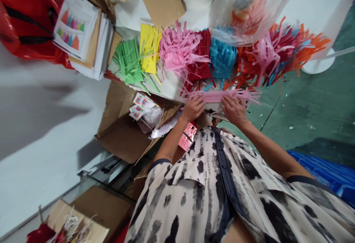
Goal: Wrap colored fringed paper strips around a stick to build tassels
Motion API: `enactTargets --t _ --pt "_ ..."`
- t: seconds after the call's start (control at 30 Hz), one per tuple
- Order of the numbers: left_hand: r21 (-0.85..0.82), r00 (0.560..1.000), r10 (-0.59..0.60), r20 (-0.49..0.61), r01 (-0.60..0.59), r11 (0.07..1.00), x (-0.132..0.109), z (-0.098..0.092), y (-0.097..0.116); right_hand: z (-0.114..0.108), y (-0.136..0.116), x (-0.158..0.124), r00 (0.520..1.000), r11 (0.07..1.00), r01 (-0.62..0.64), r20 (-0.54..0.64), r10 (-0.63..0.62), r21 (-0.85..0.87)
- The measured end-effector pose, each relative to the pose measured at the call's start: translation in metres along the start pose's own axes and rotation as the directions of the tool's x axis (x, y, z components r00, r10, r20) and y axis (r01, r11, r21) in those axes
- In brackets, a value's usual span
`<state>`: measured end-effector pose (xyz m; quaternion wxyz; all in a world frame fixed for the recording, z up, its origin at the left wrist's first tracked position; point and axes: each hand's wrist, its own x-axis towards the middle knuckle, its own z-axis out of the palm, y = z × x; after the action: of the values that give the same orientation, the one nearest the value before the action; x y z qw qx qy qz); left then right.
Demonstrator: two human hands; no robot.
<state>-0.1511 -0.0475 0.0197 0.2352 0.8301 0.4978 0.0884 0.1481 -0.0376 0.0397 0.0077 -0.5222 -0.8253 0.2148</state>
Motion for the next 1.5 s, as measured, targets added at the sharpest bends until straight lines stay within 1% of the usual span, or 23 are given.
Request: enactTargets --t 0.07,0.1,0.17,0.2,0.23,0.27,0.3,0.33,0.37,0.4,0.43,0.47,0.53,0.6,0.7,0.77,0.83,0.9,1.03,1.13,1.23,1.33,1.5 --pt "0.0 0.994 -0.093 -0.05 0.093 0.996 -0.012 -0.009 -0.01 -0.002 -0.004 0.006 1.0 1.0 -0.017 -0.007 0.017 0.013" --pt "-0.004 0.986 -0.145 -0.078 0.145 0.989 -0.016 -0.012 -0.011 -0.003 -0.006 0.01 1.0 1.0 -0.026 -0.009 0.026 0.012" --pt "0.0 0.955 -0.256 -0.148 0.259 0.966 -0.019 -0.014 -0.003 -0.003 -0.007 0.015 0.999 0.999 -0.038 -0.013 0.038 -0.009" --pt "0.01 0.936 -0.299 -0.183 0.306 0.952 -0.017 -0.013 0.005 -0.003 -0.007 0.018 0.999 0.999 -0.034 -0.012 0.034 -0.026" --pt "0.023 0.927 -0.315 -0.204 0.326 0.945 -0.013 -0.011 0.015 -0.003 -0.007 0.02 1.0 0.999 -0.023 -0.01 0.023 -0.047" --pt "0.034 0.932 -0.299 -0.204 0.312 0.95 -0.007 -0.007 0.026 -0.004 -0.006 0.021 1.0 0.998 -0.008 -0.006 0.008 -0.067" --pt "0.039 0.953 -0.246 -0.178 0.257 0.966 0.0 -0.003 0.036 -0.004 -0.006 0.023 1.0 0.996 0.008 -0.004 -0.008 -0.087" --pt "0.034 0.979 -0.161 -0.127 0.166 0.985 0.009 0.001 0.046 -0.004 -0.005 0.024 1.0 0.994 0.023 0.0 -0.023 -0.106" --pt "0.026 0.994 -0.076 -0.074 0.078 0.997 0.018 0.006 0.053 -0.004 -0.004 0.025 0.999 0.991 0.037 0.004 -0.037 -0.125" --pt "0.022 0.999 -0.014 -0.032 0.015 1.0 0.028 0.011 0.058 -0.004 -0.004 0.026 0.999 0.988 0.049 0.008 -0.049 -0.145" --pt "0.023 1.0 0.019 -0.008 -0.019 1.0 0.036 0.015 0.06 -0.003 -0.003 0.027 0.998 0.984 0.061 0.011 -0.06 -0.166" --pt "0.031 1.0 0.023 -0.001 -0.023 0.999 0.044 0.019 0.06 -0.003 -0.003 0.028 0.997 0.98 0.074 0.015 -0.072 -0.186" --pt "0.054 1.0 -0.012 -0.017 0.013 0.998 0.055 0.023 0.057 -0.004 -0.002 0.03 0.995 0.971 0.096 0.025 -0.092 -0.219" --pt "0.07 0.999 -0.043 -0.031 0.045 0.997 0.062 0.023 0.053 -0.006 -0.001 0.032 0.995 0.968 0.102 0.031 -0.097 -0.23" --pt "0.075 0.999 -0.042 -0.026 0.044 0.996 0.063 0.017 0.051 -0.011 0.003 0.034 0.996 0.976 0.081 0.041 -0.074 -0.201" --pt "0.073 0.999 -0.033 -0.025 0.035 0.997 0.062 0.014 0.05 -0.015 0.007 0.036 0.997 0.985 0.071 0.051 -0.064 -0.156" --pt "0.065 0.998 -0.05 -0.028 0.052 0.997 0.058 0.012 0.045 -0.018 0.014 0.037 0.997 0.991 0.062 0.054 -0.056 -0.116" --pt "0.042 0.994 -0.103 -0.041 0.104 0.994 0.055 0.011 0.038 -0.021 0.021 0.039 0.999 0.997 0.016 0.036 -0.013 -0.08" --pt "-0.017 0.965 -0.237 -0.112 0.237 0.971 0.049 0.011 0.024 -0.029 0.029 0.046 0.987 0.987 -0.158 0.024 0.157 0.016" --pt "-0.044 0.92 -0.348 -0.18 0.346 0.937 0.049 0.01 0.021 -0.032 0.028 0.052 0.971 0.97 -0.236 0.055 0.233 0.056" --pt "-0.041 0.872 -0.442 -0.209 0.444 0.895 0.053 0.011 0.021 -0.031 0.023 0.054 0.956 0.955 -0.293 0.048 0.29 0.055" --pt "-0.012 0.861 -0.458 -0.22 0.467 0.884 0.059 0.014 0.02 -0.027 0.018 0.055 0.938 0.938 -0.346 0.014 0.345 0.037" --pt "0.019 0.869 -0.425 -0.254 0.444 0.896 0.062 0.016 0.016 -0.025 0.014 0.061 0.931 0.931 -0.365 0.017 0.365 0.002"
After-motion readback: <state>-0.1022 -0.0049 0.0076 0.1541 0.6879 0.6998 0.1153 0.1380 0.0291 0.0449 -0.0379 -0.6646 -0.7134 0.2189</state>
